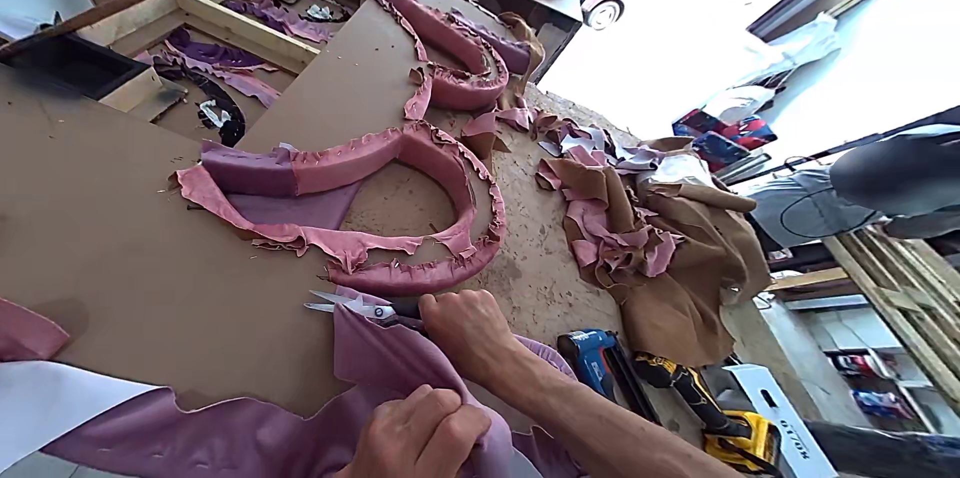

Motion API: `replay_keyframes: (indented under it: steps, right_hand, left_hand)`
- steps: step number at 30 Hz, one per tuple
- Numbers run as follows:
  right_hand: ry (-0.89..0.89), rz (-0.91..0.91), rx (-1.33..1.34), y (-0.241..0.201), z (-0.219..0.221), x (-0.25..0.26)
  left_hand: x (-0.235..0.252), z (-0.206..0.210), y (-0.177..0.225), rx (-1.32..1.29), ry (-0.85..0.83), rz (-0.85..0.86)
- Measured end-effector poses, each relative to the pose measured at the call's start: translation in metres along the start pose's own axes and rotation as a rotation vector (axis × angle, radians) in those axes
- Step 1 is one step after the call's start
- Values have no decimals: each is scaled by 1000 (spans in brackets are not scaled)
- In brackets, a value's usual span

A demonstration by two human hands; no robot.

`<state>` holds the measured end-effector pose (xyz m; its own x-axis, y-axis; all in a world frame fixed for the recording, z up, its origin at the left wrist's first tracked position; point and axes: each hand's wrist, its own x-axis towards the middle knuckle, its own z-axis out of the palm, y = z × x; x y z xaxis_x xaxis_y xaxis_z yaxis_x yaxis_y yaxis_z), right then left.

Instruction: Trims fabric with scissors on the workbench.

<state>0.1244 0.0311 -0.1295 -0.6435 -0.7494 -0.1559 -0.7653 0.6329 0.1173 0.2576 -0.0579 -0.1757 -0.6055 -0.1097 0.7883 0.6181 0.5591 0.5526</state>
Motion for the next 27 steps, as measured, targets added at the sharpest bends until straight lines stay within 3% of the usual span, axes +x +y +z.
replay_keyframes:
  steps: [6, 10, 16, 22, 24, 27]
  right_hand:
    - [157, -116, 0, -1, 4, 15]
    - [-10, -190, 48, 10, -13, 19]
    - [-135, -148, 72, 15, -20, 33]
    - [-113, -475, 29, 26, -28, 69]
    - [-79, -494, 67, 21, -27, 74]
    - [19, -395, 238, 39, -34, 71]
  left_hand:
    - [1, 12, 6, 117, 18, -35]
    - [9, 19, 14, 246, 99, -121]
    - [7, 38, 30, 401, 132, -140]
    - [8, 37, 63, 458, 217, -166]
    - [20, 34, 80, 466, 204, -140]
    - [50, -5, 74, 707, 279, -135]
